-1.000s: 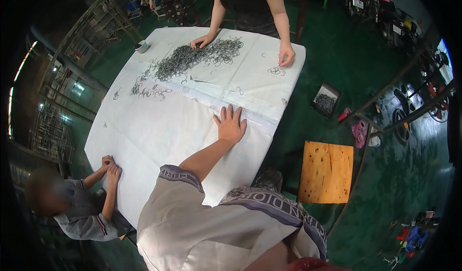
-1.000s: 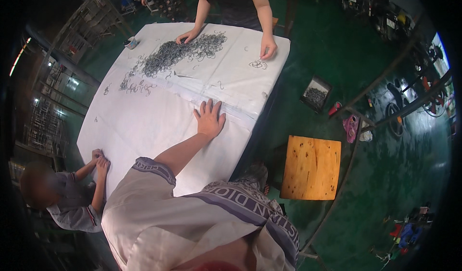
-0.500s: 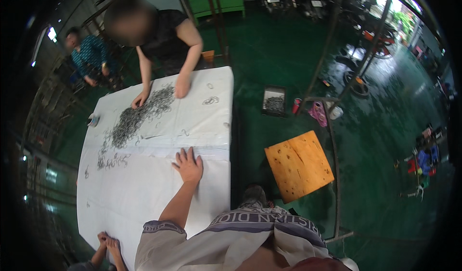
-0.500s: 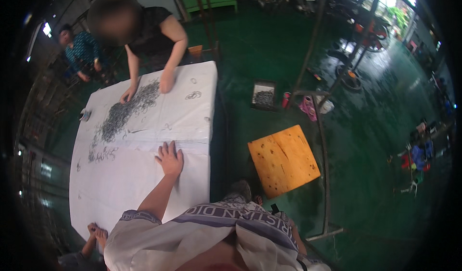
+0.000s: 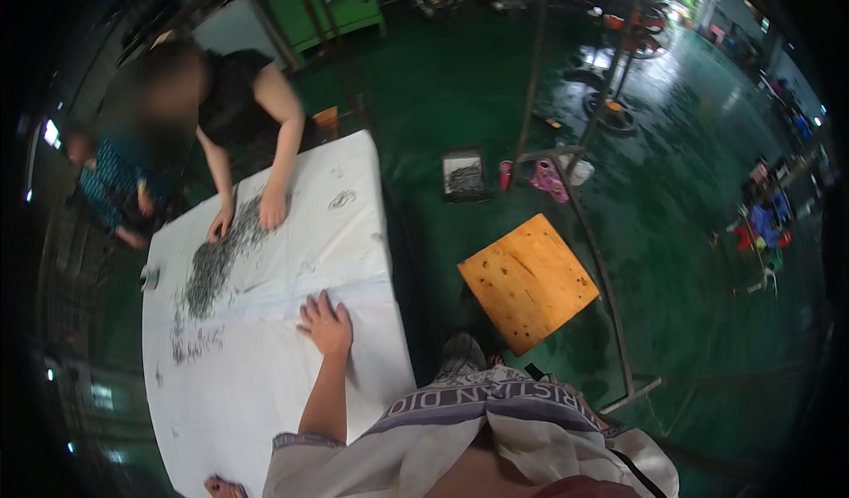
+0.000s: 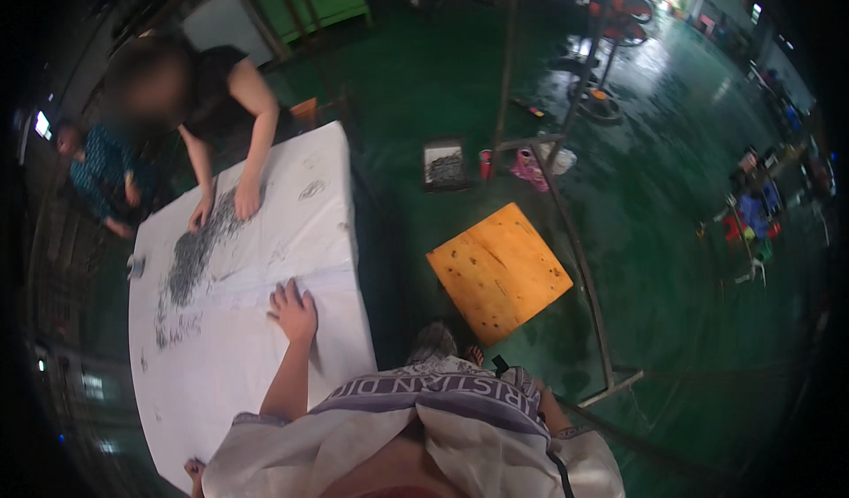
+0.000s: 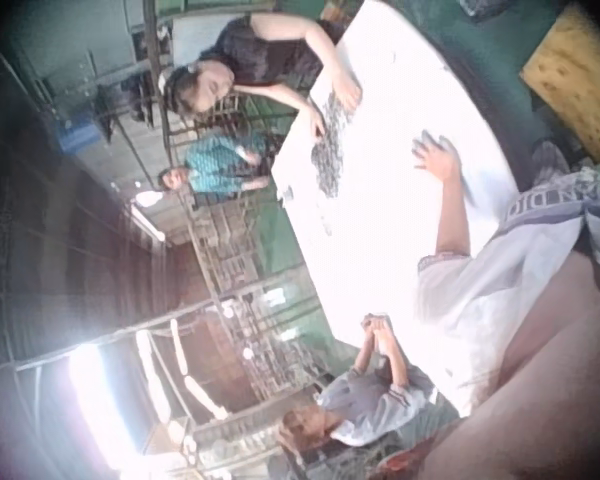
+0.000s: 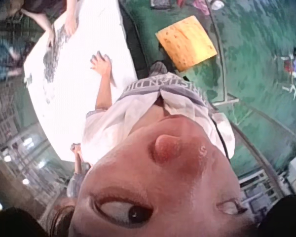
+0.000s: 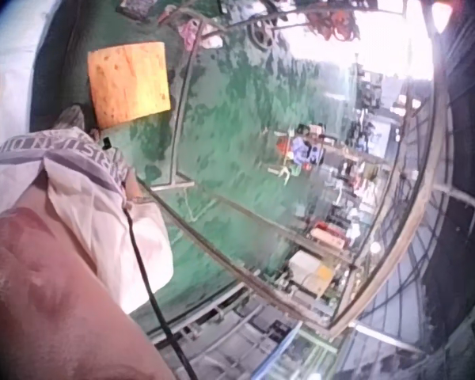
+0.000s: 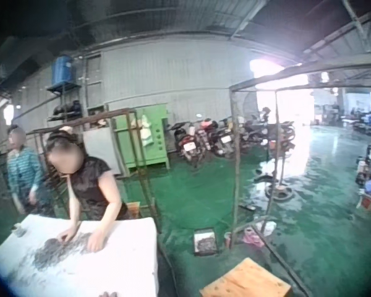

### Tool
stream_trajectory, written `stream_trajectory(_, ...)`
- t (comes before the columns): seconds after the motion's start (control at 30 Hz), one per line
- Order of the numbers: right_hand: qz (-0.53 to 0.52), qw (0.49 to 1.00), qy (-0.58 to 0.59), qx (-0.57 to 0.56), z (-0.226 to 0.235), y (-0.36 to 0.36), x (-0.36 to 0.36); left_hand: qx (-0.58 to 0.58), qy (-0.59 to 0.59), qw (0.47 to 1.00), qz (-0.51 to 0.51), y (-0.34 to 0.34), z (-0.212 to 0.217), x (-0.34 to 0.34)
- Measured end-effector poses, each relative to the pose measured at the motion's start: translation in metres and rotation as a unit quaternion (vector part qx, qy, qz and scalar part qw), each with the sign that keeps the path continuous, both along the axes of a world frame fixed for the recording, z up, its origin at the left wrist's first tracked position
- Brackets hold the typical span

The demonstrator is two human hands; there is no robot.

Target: The person walks to a table and joins others to arrange small dark wire pieces into decorative patterns on a large white board. They pick up individual pieces and place them into clusters and shapes across the surface.

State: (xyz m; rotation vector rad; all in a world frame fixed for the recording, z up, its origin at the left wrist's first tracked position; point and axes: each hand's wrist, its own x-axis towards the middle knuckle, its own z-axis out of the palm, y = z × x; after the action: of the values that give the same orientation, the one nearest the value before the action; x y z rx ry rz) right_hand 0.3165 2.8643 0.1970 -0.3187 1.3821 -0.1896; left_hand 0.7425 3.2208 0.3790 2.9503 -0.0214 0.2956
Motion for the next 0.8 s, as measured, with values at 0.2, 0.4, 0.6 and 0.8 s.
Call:
stream_trajectory(0.2, 0.014, 1.0, 0.004, 0.0, -0.002, 0.005, 0.002, 0.015, 0.006, 1.0, 0.003, 0.0, -0.005, -0.002)
stream_trajectory(0.4, 0.034, 0.999, 0.005, 0.0, 0.0, 0.005, 0.017, 0.07, 0.001, 0.998, 0.002, 0.001, -0.005, -0.004)
stream_trajectory(0.6, 0.034, 0.999, 0.014, -0.004, 0.001, 0.011, 0.021, 0.069, 0.0, 0.998, -0.001, 0.004, -0.011, 0.0)
stream_trajectory(0.8, 0.037, 0.999, 0.019, -0.007, 0.002, 0.01, 0.024, 0.065, 0.001, 0.998, -0.001, 0.002, -0.009, 0.0)
